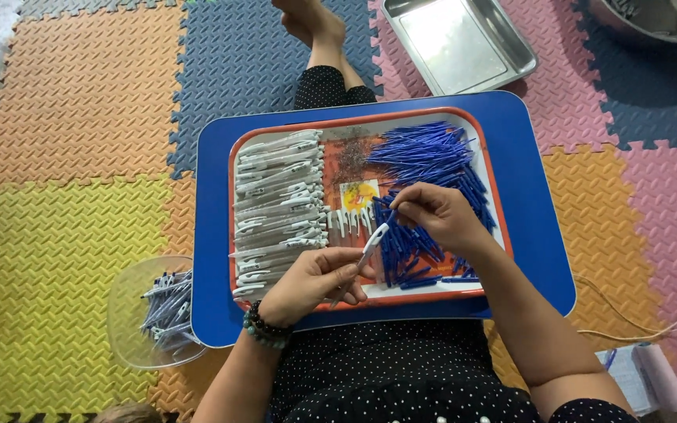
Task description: Assembling pens by manually inserting blue ink refills into white pen barrels.
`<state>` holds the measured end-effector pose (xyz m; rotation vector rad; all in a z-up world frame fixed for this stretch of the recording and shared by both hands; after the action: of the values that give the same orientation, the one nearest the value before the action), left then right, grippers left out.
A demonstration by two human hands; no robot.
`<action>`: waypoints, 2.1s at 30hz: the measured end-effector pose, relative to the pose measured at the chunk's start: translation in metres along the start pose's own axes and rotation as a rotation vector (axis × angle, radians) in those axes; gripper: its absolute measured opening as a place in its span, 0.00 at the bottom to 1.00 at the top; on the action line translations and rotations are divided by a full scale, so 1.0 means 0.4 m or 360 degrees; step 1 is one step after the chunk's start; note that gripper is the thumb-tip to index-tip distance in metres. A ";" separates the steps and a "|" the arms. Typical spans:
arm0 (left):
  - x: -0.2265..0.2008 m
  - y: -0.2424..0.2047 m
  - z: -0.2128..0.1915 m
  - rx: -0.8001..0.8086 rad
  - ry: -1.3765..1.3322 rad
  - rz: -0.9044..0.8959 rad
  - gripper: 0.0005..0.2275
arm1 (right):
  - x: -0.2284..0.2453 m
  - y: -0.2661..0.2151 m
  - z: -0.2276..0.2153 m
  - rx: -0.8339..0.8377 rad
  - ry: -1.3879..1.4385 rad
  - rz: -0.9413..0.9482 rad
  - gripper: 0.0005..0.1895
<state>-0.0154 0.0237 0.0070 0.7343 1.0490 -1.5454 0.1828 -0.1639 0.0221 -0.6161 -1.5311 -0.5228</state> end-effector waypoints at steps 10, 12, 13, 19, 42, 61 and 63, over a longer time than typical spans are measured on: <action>0.000 -0.004 -0.006 0.0029 0.0063 0.0015 0.19 | -0.001 0.012 -0.061 -0.0006 0.0037 -0.0012 0.12; -0.021 -0.014 -0.004 -0.0018 0.0154 -0.0027 0.19 | -0.011 0.017 -0.114 -0.0169 -0.0070 0.0098 0.11; -0.013 -0.016 -0.011 -0.0009 0.0160 -0.0021 0.19 | -0.009 0.012 -0.126 -0.0177 -0.0074 0.0090 0.11; 0.002 -0.026 -0.018 -0.0203 0.0170 0.0021 0.20 | -0.029 0.040 -0.166 -0.0141 -0.0905 -0.0030 0.10; -0.085 -0.001 0.020 -0.0385 -0.0051 0.0153 0.23 | 0.168 0.013 -0.035 -0.0498 -0.1302 -0.0717 0.08; -0.063 0.032 -0.003 -0.0481 -0.0140 0.0351 0.20 | 0.146 0.026 -0.058 -0.0425 -0.1255 -0.0850 0.05; -0.071 0.037 0.004 -0.0465 -0.0102 0.0357 0.20 | 0.155 0.032 -0.063 -0.0418 -0.1315 -0.0866 0.05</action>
<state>0.0056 0.0339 0.0288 0.5738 1.0773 -1.1861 0.2092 -0.1668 0.0847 -0.6503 -2.4678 -0.9664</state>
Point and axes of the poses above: each hand's wrist, its own y-axis towards the middle knuckle, its own z-axis out of the palm, x = y × z, the point moved 4 cm from there along y, towards the middle knuckle, and after that the axes turned 7 degrees about z, right-handed, at the moved point
